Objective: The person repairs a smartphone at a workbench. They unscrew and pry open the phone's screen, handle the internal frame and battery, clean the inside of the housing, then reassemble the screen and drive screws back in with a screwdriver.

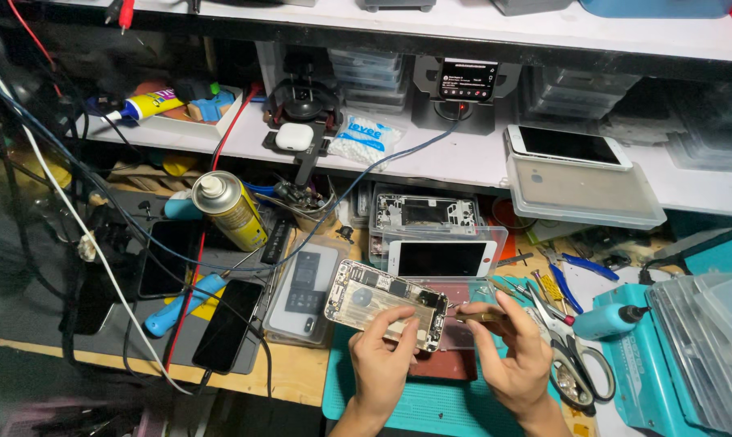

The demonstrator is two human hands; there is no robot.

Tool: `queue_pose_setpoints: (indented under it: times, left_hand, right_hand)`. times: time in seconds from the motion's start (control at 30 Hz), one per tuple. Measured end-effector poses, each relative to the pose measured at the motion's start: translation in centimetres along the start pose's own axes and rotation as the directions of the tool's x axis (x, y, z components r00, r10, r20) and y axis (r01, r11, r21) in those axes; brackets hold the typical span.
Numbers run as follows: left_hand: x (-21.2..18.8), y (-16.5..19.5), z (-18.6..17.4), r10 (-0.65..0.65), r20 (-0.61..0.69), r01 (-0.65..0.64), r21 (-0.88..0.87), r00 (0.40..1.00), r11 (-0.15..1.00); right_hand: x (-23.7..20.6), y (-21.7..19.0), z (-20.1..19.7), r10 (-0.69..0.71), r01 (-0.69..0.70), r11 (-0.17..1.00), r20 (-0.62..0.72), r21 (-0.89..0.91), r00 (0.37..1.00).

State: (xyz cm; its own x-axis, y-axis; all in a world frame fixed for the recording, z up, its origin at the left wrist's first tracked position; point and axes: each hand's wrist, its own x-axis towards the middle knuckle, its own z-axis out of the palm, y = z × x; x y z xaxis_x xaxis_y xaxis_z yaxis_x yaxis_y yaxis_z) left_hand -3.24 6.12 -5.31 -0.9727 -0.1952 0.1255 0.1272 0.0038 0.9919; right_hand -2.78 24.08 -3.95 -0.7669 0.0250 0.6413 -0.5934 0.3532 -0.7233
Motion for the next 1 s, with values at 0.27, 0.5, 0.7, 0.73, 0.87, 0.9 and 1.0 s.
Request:
queue_pose_setpoints:
  times: [0.27,0.5,0.7,0.73,0.87,0.9,1.0]
  left_hand:
    - [0.1,0.3,0.0,0.005,0.002,-0.005,0.001,1.0,1.0]
    - [0.0,0.1,-0.1,-0.004,0.0,0.004,0.011,1.0,1.0]
    - [-0.2,-0.2,0.1,0.016,0.001,-0.016,-0.006,1.0,1.0]
    - [-0.2,-0.3,0.1,0.012,-0.001,-0.012,-0.017,1.0,1.0]
    - [-0.2,-0.3,0.5,-0.019,-0.014,0.018,-0.03,1.0,0.999]
    - [-0.3,-0.3,0.7,-0.018,-0.007,0.017,-0.037,1.0,0.999]
    - [-0.2,-0.3,1.0,-0.003,0.012,0.003,-0.056,1.0,0.998]
  right_hand:
    - [0.2,-0.1,0.0,-0.016,0.016,1.0,0.001,-0.019,1.0]
    - [0.3,0.0,0.2,-0.055,0.055,0.995,0.003,-0.085,0.998]
    - [1.5,-0.4,-0.2,-0.121,0.121,0.956,0.018,-0.266,0.993]
    - [1.5,-0.6,-0.4,-0.112,0.117,0.963,0.037,-0.241,0.993]
    - [1.9,-0.9,-0.7,-0.073,0.08,0.967,0.038,-0.244,0.997]
    - [2.0,-0.8,-0.9,-0.072,0.079,0.955,0.034,-0.285,0.997]
    - [2.2,-0.5,-1.4,-0.045,0.05,0.96,0.026,-0.275,0.999]
